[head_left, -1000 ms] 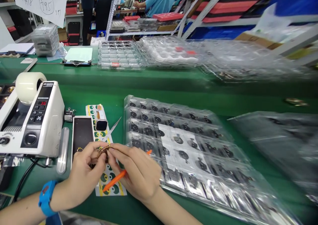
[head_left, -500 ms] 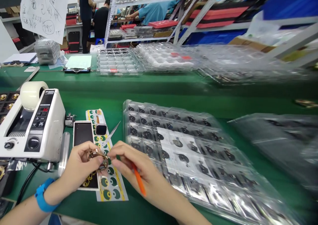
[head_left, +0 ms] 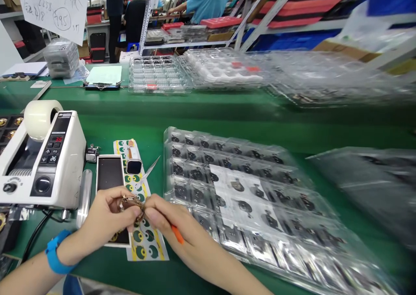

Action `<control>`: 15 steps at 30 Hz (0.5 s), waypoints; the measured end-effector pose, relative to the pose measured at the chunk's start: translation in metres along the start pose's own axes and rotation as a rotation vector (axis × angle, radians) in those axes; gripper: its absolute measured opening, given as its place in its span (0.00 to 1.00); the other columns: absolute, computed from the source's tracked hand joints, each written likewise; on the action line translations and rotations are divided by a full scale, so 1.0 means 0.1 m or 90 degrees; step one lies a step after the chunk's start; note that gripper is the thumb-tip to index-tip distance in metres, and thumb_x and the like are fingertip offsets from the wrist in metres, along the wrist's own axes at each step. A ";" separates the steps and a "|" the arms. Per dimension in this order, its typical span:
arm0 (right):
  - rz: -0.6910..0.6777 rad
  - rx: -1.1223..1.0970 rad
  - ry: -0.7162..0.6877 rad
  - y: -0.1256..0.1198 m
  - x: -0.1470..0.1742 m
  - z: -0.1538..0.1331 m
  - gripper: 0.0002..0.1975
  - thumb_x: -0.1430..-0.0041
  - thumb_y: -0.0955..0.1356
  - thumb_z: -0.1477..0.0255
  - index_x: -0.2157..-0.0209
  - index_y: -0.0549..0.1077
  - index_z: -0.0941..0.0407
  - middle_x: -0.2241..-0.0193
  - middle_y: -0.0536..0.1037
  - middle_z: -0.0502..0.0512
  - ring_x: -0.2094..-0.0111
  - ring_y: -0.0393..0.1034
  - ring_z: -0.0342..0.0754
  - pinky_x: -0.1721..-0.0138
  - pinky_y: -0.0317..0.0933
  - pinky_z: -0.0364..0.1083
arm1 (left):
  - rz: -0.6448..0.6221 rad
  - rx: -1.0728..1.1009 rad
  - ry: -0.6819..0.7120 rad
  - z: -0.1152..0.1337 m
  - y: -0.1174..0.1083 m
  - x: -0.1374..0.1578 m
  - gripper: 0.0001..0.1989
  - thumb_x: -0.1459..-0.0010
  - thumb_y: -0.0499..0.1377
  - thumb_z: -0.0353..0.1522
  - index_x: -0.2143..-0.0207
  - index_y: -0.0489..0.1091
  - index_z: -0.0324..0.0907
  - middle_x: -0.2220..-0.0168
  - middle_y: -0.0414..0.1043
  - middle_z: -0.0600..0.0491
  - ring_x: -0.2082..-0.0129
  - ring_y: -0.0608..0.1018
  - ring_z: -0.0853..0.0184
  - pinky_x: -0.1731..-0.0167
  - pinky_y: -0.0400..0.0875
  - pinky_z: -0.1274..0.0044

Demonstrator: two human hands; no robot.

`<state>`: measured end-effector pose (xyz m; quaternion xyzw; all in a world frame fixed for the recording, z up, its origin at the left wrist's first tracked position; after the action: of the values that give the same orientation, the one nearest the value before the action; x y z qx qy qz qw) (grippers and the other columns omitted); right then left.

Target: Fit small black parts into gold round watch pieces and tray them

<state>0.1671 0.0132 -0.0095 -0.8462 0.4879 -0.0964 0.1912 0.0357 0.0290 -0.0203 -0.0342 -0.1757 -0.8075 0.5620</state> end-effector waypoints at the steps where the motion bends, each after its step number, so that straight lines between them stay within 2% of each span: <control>1: -0.002 0.004 0.007 -0.01 0.00 0.01 0.21 0.29 0.52 0.56 0.70 0.60 0.54 0.76 0.63 0.48 0.76 0.56 0.43 0.74 0.53 0.43 | -0.011 0.013 -0.001 -0.01 0.00 0.00 0.12 0.51 0.66 0.34 0.75 0.67 0.37 0.79 0.64 0.58 0.85 0.67 0.78 0.83 0.62 0.85; 4: 0.010 0.012 0.000 -0.01 0.00 0.02 0.21 0.30 0.52 0.55 0.69 0.62 0.53 0.75 0.65 0.49 0.76 0.57 0.43 0.74 0.54 0.43 | -0.031 0.029 0.017 -0.02 -0.01 -0.02 0.15 0.49 0.67 0.38 0.74 0.69 0.36 0.77 0.63 0.58 0.82 0.67 0.77 0.81 0.64 0.84; 7: 0.057 0.007 0.013 0.00 -0.02 0.05 0.25 0.31 0.51 0.53 0.75 0.57 0.54 0.80 0.60 0.47 0.79 0.54 0.43 0.76 0.50 0.43 | -0.023 0.006 0.056 -0.02 -0.02 -0.03 0.14 0.47 0.66 0.37 0.75 0.69 0.37 0.76 0.62 0.58 0.82 0.66 0.77 0.82 0.63 0.84; 9: 0.097 -0.004 0.052 0.00 -0.04 0.09 0.27 0.33 0.52 0.49 0.78 0.54 0.54 0.83 0.56 0.45 0.80 0.50 0.42 0.78 0.46 0.43 | 0.019 -0.073 0.124 0.01 -0.06 -0.02 0.11 0.45 0.64 0.33 0.76 0.69 0.37 0.76 0.60 0.58 0.82 0.66 0.76 0.82 0.63 0.83; 10: 0.115 -0.014 0.074 -0.01 -0.04 0.11 0.28 0.34 0.53 0.48 0.79 0.53 0.54 0.83 0.55 0.45 0.81 0.49 0.42 0.78 0.45 0.43 | 0.051 -0.144 0.186 0.04 -0.08 0.00 0.08 0.44 0.62 0.31 0.75 0.71 0.37 0.76 0.61 0.58 0.80 0.67 0.75 0.81 0.63 0.83; 12: 0.137 -0.059 0.106 -0.02 -0.04 0.12 0.30 0.38 0.56 0.44 0.81 0.56 0.54 0.83 0.56 0.46 0.80 0.50 0.42 0.77 0.46 0.43 | 0.111 -0.322 0.367 0.13 -0.09 0.07 0.05 0.41 0.59 0.26 0.68 0.75 0.38 0.74 0.64 0.55 0.76 0.70 0.72 0.78 0.67 0.81; 15: 0.124 -0.222 0.143 0.02 -0.03 0.10 0.30 0.43 0.62 0.42 0.79 0.63 0.55 0.82 0.58 0.47 0.78 0.52 0.42 0.76 0.48 0.42 | 0.149 -0.574 0.646 0.17 0.01 0.22 0.14 0.37 0.53 0.22 0.51 0.71 0.38 0.66 0.70 0.47 0.67 0.75 0.66 0.71 0.73 0.78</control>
<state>0.1675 0.0173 -0.0190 -0.7994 0.5947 -0.0851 -0.0047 0.0263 0.0145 0.0018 0.0990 0.4668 -0.6521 0.5892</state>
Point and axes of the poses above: each hand's wrist, its own x-axis away from the middle knuckle, its own y-axis out of the palm, z = x × y, the point moved 5 cm from there along -x, towards the middle knuckle
